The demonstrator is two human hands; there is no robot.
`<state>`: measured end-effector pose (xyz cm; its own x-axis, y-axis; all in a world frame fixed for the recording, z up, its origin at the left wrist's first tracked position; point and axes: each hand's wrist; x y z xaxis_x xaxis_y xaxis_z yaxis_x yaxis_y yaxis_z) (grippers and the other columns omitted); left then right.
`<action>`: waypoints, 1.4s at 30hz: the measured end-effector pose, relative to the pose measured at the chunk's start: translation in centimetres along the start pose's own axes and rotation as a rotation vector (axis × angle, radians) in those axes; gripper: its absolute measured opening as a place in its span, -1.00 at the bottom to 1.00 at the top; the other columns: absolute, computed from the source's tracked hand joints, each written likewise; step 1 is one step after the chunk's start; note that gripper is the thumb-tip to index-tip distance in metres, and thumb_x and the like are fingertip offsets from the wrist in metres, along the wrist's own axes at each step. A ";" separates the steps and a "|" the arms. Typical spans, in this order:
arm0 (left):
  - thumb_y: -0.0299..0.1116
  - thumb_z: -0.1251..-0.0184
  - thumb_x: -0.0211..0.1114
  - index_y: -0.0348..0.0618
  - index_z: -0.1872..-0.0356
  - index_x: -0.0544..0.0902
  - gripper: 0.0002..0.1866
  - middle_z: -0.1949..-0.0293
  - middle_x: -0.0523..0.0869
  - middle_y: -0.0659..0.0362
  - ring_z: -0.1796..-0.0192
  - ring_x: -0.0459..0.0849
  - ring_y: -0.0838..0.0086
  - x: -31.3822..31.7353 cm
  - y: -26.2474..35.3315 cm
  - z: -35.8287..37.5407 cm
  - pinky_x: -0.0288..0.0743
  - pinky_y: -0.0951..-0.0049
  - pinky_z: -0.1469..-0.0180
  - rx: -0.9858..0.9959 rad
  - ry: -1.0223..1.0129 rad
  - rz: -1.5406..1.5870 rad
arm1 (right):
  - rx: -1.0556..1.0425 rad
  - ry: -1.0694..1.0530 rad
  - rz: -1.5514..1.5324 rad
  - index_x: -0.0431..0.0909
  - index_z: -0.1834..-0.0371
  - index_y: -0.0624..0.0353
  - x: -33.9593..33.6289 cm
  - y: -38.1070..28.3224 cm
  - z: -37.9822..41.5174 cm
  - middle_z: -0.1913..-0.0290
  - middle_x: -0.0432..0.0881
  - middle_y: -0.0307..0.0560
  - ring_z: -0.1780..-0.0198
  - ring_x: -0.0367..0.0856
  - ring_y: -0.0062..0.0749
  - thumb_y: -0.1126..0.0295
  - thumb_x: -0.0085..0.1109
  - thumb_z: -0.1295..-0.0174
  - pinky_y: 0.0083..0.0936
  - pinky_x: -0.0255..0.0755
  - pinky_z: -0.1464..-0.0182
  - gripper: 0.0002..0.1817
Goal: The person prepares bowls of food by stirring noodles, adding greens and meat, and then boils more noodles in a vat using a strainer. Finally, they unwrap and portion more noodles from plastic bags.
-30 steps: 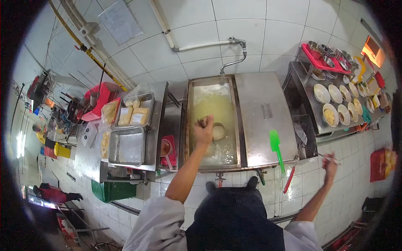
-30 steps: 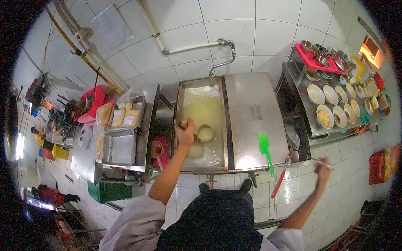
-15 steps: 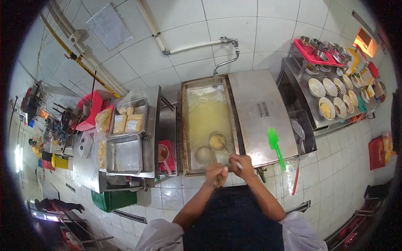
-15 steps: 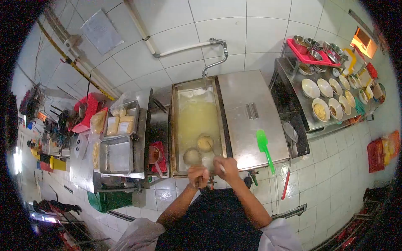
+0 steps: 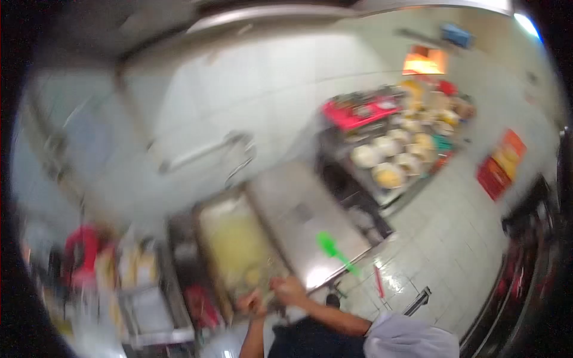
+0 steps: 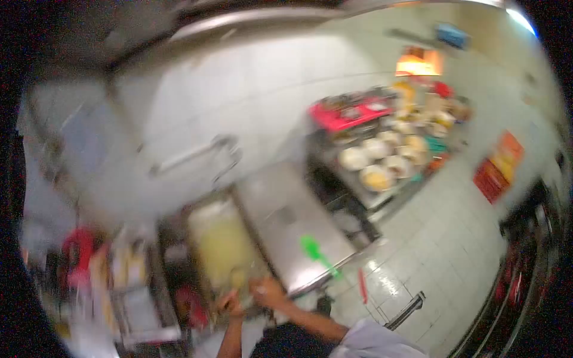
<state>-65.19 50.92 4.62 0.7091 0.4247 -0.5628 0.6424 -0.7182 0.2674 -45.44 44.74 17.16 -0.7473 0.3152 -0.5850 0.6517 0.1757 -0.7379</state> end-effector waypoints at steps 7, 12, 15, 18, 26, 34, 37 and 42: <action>-0.21 -0.33 0.21 -0.16 0.19 0.39 -0.73 0.24 0.54 0.16 0.30 0.35 0.41 -3.0 1.5 -17.1 0.24 0.39 0.28 -0.762 0.139 0.449 | 0.040 0.209 -0.056 0.64 0.17 0.07 -1.4 -2.2 -2.0 0.42 0.63 0.04 0.39 0.60 0.02 0.28 0.15 -0.25 -0.15 0.47 0.36 -0.81; -0.14 -0.36 0.22 -0.31 -0.09 0.43 -0.53 -0.01 0.58 -0.03 0.05 0.53 0.21 -4.2 1.3 -23.7 0.42 0.27 0.06 -1.088 0.002 0.856 | -0.075 -0.084 -0.118 0.65 0.22 0.01 -7.9 -7.6 -0.8 0.35 0.66 0.01 0.35 0.61 0.03 0.23 0.10 -0.28 -0.15 0.48 0.32 -0.82; -0.11 -0.38 0.23 -0.37 -0.20 0.44 -0.44 -0.11 0.60 -0.11 -0.06 0.60 0.14 -4.0 1.3 -24.9 0.49 0.22 -0.03 -1.137 -0.072 0.907 | -0.006 -0.246 -0.337 0.58 0.10 0.26 -4.1 -5.6 -0.7 0.22 0.63 0.17 0.26 0.57 0.00 0.27 0.13 -0.18 -0.08 0.42 0.19 -0.68; -0.08 -0.39 0.23 -0.41 -0.12 0.51 -0.46 -0.04 0.66 -0.12 0.04 0.63 0.09 -3.8 2.1 -24.6 0.50 0.20 0.02 -1.191 0.059 0.849 | -0.246 0.013 -0.176 0.58 0.30 0.29 -3.3 -6.9 -0.7 0.32 0.62 0.19 0.34 0.52 0.09 0.20 0.14 -0.09 0.00 0.36 0.28 -0.67; -0.06 -0.44 0.14 -0.41 0.19 0.65 -0.53 0.38 0.73 -0.10 0.43 0.68 0.12 -3.0 0.2 -23.3 0.54 0.22 0.41 -0.785 0.069 -0.076 | -0.408 0.128 -0.169 0.55 0.42 0.37 0.5 -3.3 -1.0 0.53 0.52 0.16 0.52 0.42 -0.04 0.31 0.09 -0.13 -0.14 0.35 0.37 -0.73; -0.07 -0.45 0.13 -0.36 0.13 0.63 -0.56 0.47 0.69 -0.07 0.54 0.65 0.15 -1.0 -5.0 -20.6 0.53 0.25 0.51 -0.272 -0.153 -0.710 | -0.088 -0.197 -0.039 0.54 0.62 0.37 -0.2 -4.8 -1.8 0.59 0.53 0.16 0.54 0.42 -0.06 0.31 0.13 -0.08 -0.12 0.37 0.39 -0.71; -0.04 -0.46 0.10 -0.35 0.05 0.60 -0.53 0.46 0.69 -0.09 0.50 0.66 0.13 -1.2 -5.1 -19.9 0.55 0.26 0.46 0.042 0.054 -0.828 | -0.104 -0.137 -0.088 0.57 0.53 0.36 -1.4 -6.6 -1.5 0.54 0.56 0.16 0.54 0.44 -0.07 0.32 0.12 -0.08 -0.11 0.37 0.39 -0.74; -0.04 -0.46 0.11 -0.36 0.04 0.61 -0.52 0.43 0.70 -0.13 0.40 0.69 0.13 -0.1 -6.1 -18.9 0.56 0.22 0.37 -0.639 -0.071 -0.195 | -0.111 -0.133 -0.139 0.60 0.40 0.36 2.1 -3.6 -0.4 0.43 0.62 0.19 0.48 0.53 -0.09 0.34 0.11 -0.08 -0.13 0.41 0.36 -0.76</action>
<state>-63.71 65.71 17.80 0.5557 0.4608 -0.6920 0.8181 -0.1551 0.5537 -49.38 45.13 18.71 -0.8369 0.1559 -0.5247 0.5457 0.3124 -0.7775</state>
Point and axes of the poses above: each hand's wrist, its own z-axis away from the middle knuckle, its own x-axis out of the palm, y = z × x
